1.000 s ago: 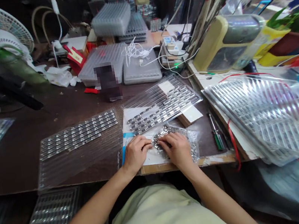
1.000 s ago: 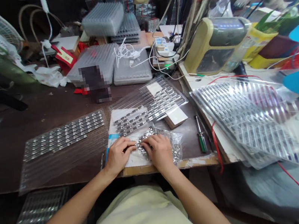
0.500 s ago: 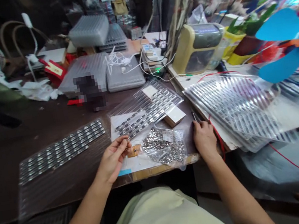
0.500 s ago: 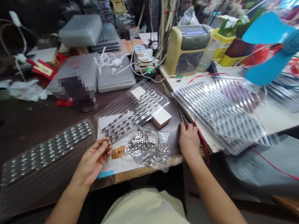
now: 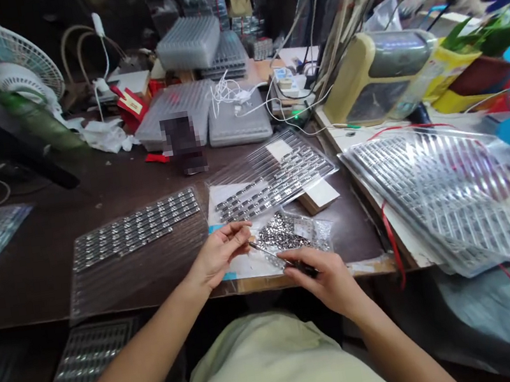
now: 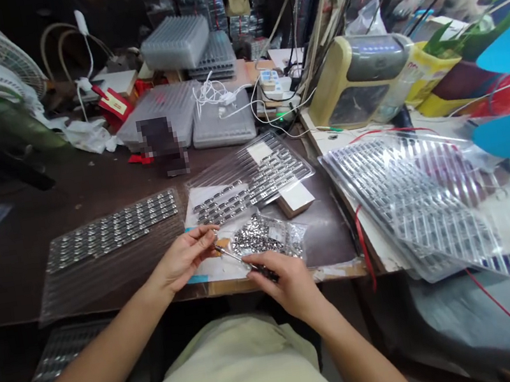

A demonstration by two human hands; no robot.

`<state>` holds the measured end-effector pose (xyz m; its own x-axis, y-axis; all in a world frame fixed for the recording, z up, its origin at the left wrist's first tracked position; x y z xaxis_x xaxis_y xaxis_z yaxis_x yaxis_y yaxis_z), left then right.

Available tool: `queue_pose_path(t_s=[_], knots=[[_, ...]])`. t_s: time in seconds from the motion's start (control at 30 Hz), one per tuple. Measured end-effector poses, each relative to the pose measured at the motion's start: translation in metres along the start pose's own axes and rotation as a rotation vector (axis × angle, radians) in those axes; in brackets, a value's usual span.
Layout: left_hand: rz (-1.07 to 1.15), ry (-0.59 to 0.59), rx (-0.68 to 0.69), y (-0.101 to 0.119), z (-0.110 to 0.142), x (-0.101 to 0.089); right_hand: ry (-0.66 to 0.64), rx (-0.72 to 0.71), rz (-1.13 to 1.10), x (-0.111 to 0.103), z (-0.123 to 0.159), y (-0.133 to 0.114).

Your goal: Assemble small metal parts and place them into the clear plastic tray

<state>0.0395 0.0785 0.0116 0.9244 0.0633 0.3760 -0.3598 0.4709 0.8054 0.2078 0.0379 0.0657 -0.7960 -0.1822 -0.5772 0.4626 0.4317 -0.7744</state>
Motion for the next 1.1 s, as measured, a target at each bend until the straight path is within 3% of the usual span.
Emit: queue_pose_path(t_s=[0.5, 0.7, 0.77, 0.87, 0.93, 1.0, 1.1], knots=[[-0.082, -0.021, 0.009, 0.004, 0.000, -0.003, -0.022, 0.082, -0.067, 0.001, -0.001, 0.009], [-0.198, -0.118, 0.053, 0.009, 0.002, 0.003, -0.268, 0.216, -0.292, 0.028, 0.003, 0.023], [-0.243, -0.136, 0.062, 0.010, 0.001, 0.002, -0.230, 0.115, -0.177, 0.026, 0.003, 0.017], [-0.274, -0.090, 0.008, 0.007, -0.004, -0.005, -0.033, -0.131, 0.252, 0.010, 0.003, -0.002], [-0.288, -0.059, -0.055, 0.001, -0.007, -0.010, 0.005, -0.248, 0.462, 0.007, 0.004, -0.013], [-0.321, -0.054, -0.072, -0.001, -0.008, -0.010, -0.027, -0.260, 0.495, 0.006, 0.002, -0.014], [-0.389, -0.090, 0.029, 0.007, -0.007, -0.005, -0.201, -0.064, 0.206, 0.012, -0.004, 0.002]])
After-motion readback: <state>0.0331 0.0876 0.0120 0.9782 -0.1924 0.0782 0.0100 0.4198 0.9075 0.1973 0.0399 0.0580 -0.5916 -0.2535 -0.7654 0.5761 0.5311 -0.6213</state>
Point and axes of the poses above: each hand's wrist, its own z-axis away from the middle knuckle, its own x-axis out of the palm, y = z × x, the point moved 9 cm from there along -z, towards the middle knuckle, and after that the axes turned 2 degrees about y, right-handed, at the moved point
